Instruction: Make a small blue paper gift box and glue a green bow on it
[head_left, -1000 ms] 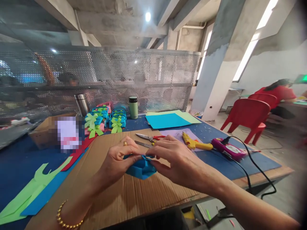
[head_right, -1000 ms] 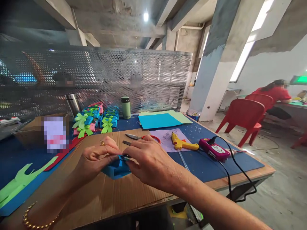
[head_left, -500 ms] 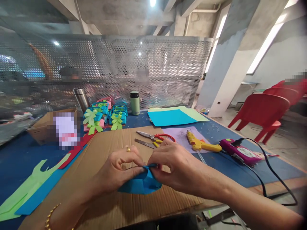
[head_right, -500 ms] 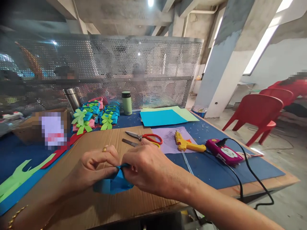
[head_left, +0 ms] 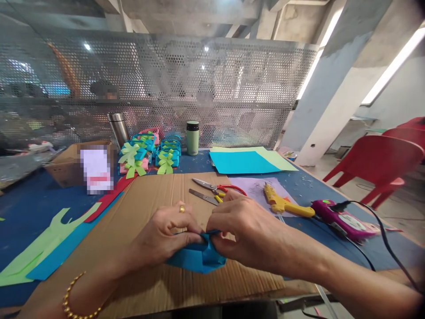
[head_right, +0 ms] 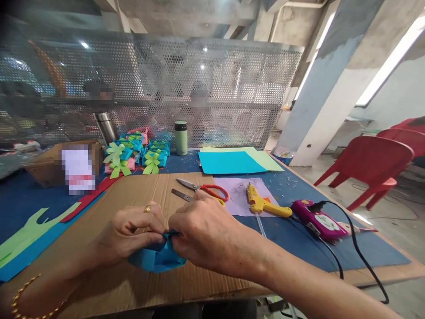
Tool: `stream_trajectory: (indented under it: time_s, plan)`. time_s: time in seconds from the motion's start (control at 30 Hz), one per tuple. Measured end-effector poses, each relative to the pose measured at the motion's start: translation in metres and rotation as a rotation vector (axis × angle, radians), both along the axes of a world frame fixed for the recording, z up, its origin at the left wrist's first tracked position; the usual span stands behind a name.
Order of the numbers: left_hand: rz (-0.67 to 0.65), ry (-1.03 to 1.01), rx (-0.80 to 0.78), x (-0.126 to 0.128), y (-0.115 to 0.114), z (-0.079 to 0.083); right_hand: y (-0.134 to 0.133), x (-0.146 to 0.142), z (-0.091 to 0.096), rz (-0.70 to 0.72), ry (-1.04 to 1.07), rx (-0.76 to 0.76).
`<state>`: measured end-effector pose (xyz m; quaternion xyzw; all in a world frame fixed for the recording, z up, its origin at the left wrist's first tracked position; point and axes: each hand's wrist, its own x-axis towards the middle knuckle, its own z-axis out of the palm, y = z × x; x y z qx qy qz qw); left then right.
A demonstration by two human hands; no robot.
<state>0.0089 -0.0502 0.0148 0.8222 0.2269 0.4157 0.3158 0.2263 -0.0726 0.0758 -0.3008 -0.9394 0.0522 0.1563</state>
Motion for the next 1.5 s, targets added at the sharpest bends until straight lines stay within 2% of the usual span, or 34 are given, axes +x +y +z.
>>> stream_trajectory:
  time_s: [0.23,0.33,0.43,0.5,0.57,0.67,0.77,0.83,1.0,1.1,1.27,1.5]
  plan:
    - [0.032,-0.035,-0.075,-0.001,0.0,0.0,-0.002,-0.002,0.001,-0.075,-0.04,0.085]
    - [0.055,-0.072,-0.108,-0.001,0.0,0.001,-0.003,0.001,0.005,-0.1,0.018,0.096]
    - [0.09,-0.085,-0.136,-0.001,-0.001,0.005,-0.006,0.019,0.006,-0.111,0.106,0.064]
    - [0.107,-0.091,-0.137,-0.001,0.0,0.007,-0.007,0.042,0.004,-0.169,0.13,0.063]
    - [0.115,-0.102,-0.114,0.0,0.0,0.008,-0.007,0.072,-0.001,-0.285,0.116,0.126]
    - [0.141,-0.09,-0.058,0.0,0.001,0.007,-0.008,0.121,-0.009,-0.59,-0.015,0.236]
    - [0.139,-0.046,-0.019,-0.003,0.003,0.0,-0.01,0.154,-0.016,-0.954,-0.346,0.193]
    - [0.13,-0.009,-0.041,-0.006,0.005,-0.008,-0.009,0.163,-0.021,-1.03,-0.459,0.148]
    - [0.131,-0.046,-0.102,-0.008,0.006,-0.019,0.007,0.158,-0.045,-1.014,-0.564,0.079]
    - [0.156,-0.059,-0.136,-0.005,0.004,-0.013,0.02,0.157,-0.059,-0.999,-0.57,0.063]
    - [0.13,-0.075,-0.097,-0.004,0.006,0.0,0.037,0.169,-0.071,-0.955,-0.519,0.057]
    - [0.132,-0.177,-0.117,-0.005,0.01,0.006,0.04,0.197,-0.087,-0.865,-0.298,0.102]
